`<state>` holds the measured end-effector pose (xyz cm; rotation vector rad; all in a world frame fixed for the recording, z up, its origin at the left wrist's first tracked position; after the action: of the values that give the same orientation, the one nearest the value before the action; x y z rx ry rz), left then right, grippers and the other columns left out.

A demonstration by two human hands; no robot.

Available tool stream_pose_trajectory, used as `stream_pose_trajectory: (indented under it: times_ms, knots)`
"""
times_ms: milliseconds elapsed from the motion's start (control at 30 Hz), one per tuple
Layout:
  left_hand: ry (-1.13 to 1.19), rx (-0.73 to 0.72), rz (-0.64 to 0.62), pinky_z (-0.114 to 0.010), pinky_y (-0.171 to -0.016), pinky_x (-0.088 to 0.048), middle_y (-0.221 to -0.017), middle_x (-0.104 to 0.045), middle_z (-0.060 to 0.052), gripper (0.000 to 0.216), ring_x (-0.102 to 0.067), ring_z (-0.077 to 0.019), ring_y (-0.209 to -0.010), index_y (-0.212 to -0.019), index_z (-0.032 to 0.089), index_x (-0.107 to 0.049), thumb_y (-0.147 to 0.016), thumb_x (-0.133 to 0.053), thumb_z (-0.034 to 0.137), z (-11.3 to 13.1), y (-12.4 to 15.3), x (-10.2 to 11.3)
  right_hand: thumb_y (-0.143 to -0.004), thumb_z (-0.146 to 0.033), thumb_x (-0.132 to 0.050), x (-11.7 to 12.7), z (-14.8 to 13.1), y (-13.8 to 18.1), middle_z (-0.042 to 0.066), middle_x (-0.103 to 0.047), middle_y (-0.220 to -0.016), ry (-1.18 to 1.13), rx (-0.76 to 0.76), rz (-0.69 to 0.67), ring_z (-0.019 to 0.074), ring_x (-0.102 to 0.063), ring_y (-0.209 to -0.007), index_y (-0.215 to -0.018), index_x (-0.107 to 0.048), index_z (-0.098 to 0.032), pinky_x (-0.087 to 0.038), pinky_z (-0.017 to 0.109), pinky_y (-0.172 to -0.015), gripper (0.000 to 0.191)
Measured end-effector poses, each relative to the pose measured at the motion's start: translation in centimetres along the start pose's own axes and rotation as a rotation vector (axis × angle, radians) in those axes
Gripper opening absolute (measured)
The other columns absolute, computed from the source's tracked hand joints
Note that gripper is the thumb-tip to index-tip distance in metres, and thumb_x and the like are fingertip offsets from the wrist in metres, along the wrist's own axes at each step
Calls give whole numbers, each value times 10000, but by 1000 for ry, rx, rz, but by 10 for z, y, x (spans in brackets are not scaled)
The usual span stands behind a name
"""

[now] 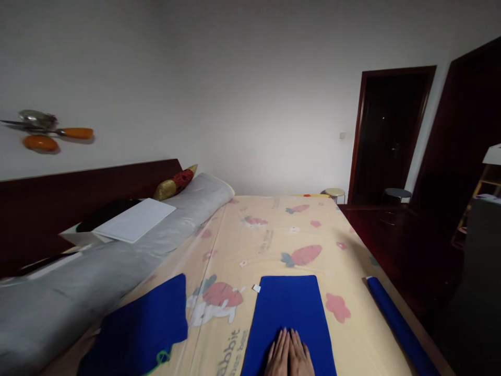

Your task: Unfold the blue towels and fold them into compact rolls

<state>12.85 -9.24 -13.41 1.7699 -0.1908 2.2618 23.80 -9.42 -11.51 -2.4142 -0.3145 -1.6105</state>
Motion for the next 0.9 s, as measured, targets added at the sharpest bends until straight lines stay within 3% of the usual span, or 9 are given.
stream_pose_trajectory:
  times_ms: [67,133,267,400,500,600,667,767,900]
  knots:
    - [-10,-11,-1,-438,-1160,-300,-1528,-208,58,615,-270,-200,-1407,-1457,324,-77,-894,-293,202,-2,3,-17,-855,-244,-435,-12,0,4,48,-358,-1449,-4,35,8,268,-377,-1331,-1389,-421,-296,-412,470,-1055,537]
    - [-21,-100,24,-471,-1146,-312,-1530,-200,54,620,-295,-223,-1400,-1456,347,-43,-917,-339,271,-11,13,-14,-892,-316,-429,-14,10,11,43,-363,-1448,-1,70,47,274,-382,-1329,-1393,-404,-308,-401,488,-1063,502]
    - [-64,-208,112,-456,-1126,-322,-1548,-164,41,683,-293,-229,-1404,-1465,349,38,-935,-385,422,-39,42,29,-933,-478,-380,4,38,31,15,-352,-1472,11,85,138,271,-376,-1340,-1424,-302,-360,-398,504,-1062,511]
    - [-109,-193,140,-417,-1140,-277,-1552,-185,38,670,-287,-212,-1407,-1474,363,26,-943,-381,410,-65,64,68,-935,-507,-371,27,69,48,7,-300,-1511,11,18,150,261,-322,-1375,-1447,-210,-373,-350,504,-1092,554]
    - [-57,-233,2,-442,-1155,-231,-1562,-188,50,706,-265,-214,-1417,-1472,418,-27,-909,-450,371,-77,66,90,-934,-508,-355,42,86,53,3,-279,-1525,-31,39,55,246,-295,-1391,-1451,-210,-377,-319,496,-1106,552]
    - [-26,-205,-294,-536,-1134,-223,-1577,-203,14,870,-257,-281,-1417,-1465,421,-168,-745,-656,406,-80,55,110,-886,-469,-446,56,90,50,29,-296,-1523,-44,73,-80,260,-303,-1391,-1446,-282,-349,-311,497,-1103,596]
    - [-77,-164,-399,-578,-1103,-243,-1549,-305,-65,890,-317,-344,-1379,-1432,334,-334,-637,-733,349,-73,48,123,-781,-400,-570,62,85,46,80,-324,-1515,8,39,-141,313,-332,-1376,-1411,-398,-298,-301,533,-1094,660]
    - [-79,-155,-345,-551,-1087,-265,-1379,-513,-132,559,-423,-349,-1292,-1254,215,-555,-699,-621,230,-41,42,129,-670,-289,-615,55,58,42,120,-541,-1374,57,38,-154,354,-500,-1247,-1193,-633,-258,-354,533,-1044,523]
    - [43,-181,-355,-385,-1028,-372,-1259,-577,-47,375,-491,-233,-1218,-1130,286,-588,-797,-446,188,15,47,98,-727,-299,-555,22,17,44,22,-725,-1044,10,85,-129,258,-667,-977,-886,-700,-328,-493,374,-882,217]
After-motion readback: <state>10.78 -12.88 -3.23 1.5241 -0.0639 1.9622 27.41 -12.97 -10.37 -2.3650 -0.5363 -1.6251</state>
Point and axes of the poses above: each hand's wrist, its own y-axis away from the middle knuckle, its own x-axis out of the back of the hand, z = x × y, the point moved 5 cm from there along -y, towards the middle knuckle
